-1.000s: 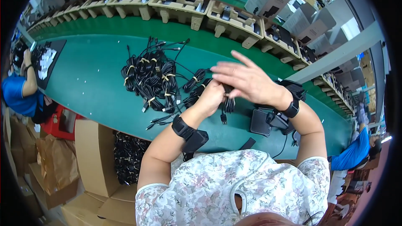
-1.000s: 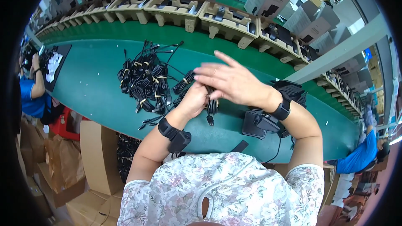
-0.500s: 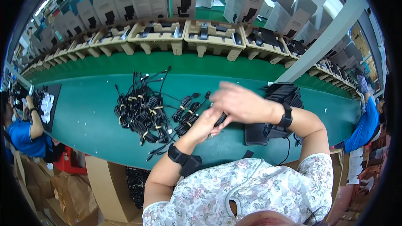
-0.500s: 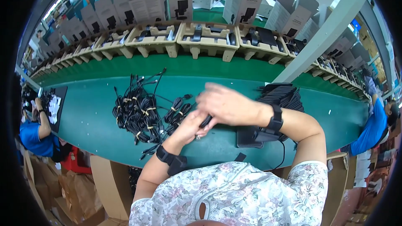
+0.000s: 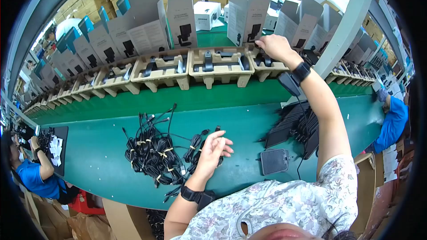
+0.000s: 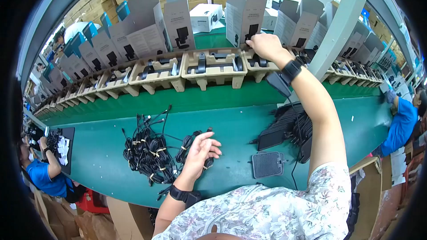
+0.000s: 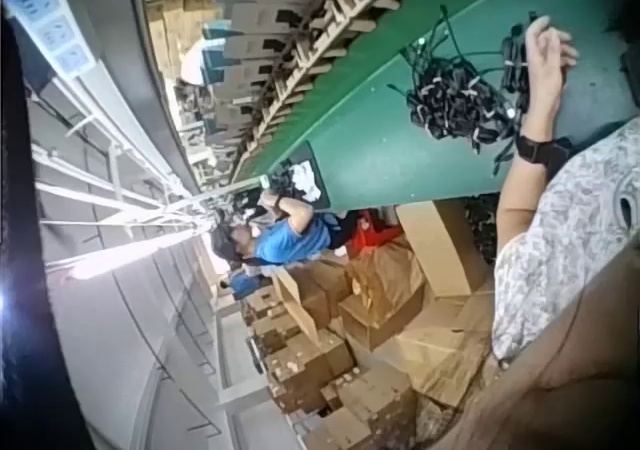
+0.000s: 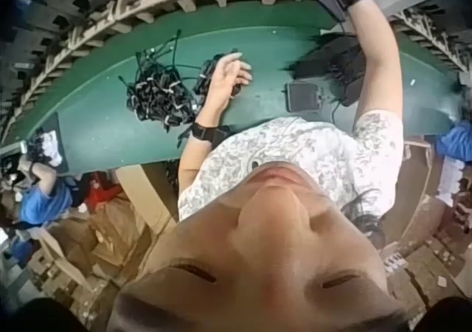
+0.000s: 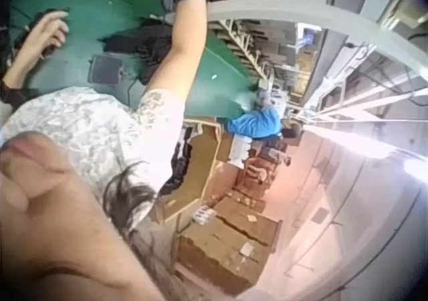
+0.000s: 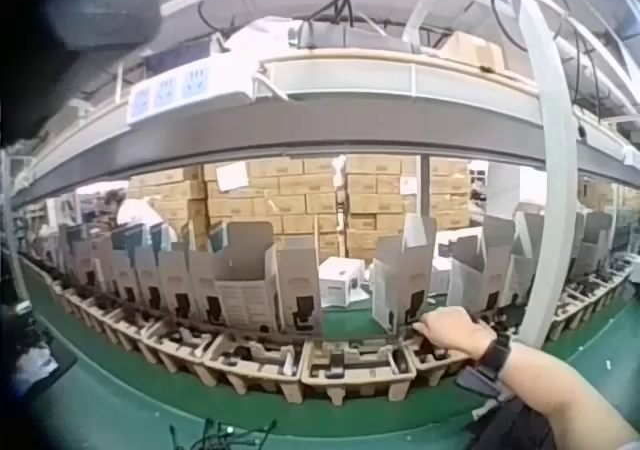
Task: The person moves a stack of bases from a box to the table, then repeatedly picks up a cable and a base, fits the cable into the base, and places the assembled unit into a tray.
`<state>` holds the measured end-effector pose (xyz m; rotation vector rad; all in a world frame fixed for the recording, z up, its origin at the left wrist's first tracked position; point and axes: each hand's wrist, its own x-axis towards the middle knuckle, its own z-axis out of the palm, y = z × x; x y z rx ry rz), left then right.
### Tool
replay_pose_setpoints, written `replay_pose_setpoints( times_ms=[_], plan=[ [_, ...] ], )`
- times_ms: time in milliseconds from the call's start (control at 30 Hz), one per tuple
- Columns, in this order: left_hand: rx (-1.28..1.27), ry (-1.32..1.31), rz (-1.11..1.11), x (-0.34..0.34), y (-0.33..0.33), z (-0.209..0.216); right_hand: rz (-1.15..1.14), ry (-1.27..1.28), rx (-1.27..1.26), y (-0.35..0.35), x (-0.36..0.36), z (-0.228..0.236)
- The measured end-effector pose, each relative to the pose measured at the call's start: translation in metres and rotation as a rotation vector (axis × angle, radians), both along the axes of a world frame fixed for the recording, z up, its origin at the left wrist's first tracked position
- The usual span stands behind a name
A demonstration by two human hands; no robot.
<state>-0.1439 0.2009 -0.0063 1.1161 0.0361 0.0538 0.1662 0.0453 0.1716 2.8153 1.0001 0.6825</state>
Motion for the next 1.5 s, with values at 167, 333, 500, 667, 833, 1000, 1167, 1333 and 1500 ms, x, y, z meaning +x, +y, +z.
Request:
replay_pose_setpoints(
  times_ms=[167,333,500,667,833,1000,1167,1333,1500],
  plan=[
    [0.004,0.043,0.025,0.007,0.005,-0.001,-0.172,0.002,-0.282,0.000,0.059,-0.018],
    [0.026,0.053,0.070,0.007,0.009,-0.004,-0.130,-0.060,-0.357,0.029,0.076,-0.047],
    [0.023,0.016,0.090,0.007,0.009,-0.014,-0.202,-0.007,0.007,0.036,0.086,-0.090],
    [-0.013,0.012,0.061,0.007,0.001,-0.018,-0.244,0.094,0.246,0.021,0.103,-0.121],
    [-0.021,0.022,0.045,0.004,-0.001,-0.020,-0.160,0.112,0.099,0.009,0.111,-0.118],
    [-0.025,0.024,0.023,0.011,0.000,-0.021,-0.070,0.067,0.317,-0.001,0.099,-0.113],
    [0.032,0.018,0.077,0.013,0.005,-0.018,0.145,0.052,0.096,-0.009,0.105,-0.106],
    [-0.034,0.094,0.070,0.016,0.009,-0.013,0.284,-0.321,-0.023,-0.019,-0.005,-0.054],
    [0.150,0.055,0.038,0.012,0.004,-0.016,0.413,0.326,-0.176,-0.062,-0.133,-0.058]
  ],
)
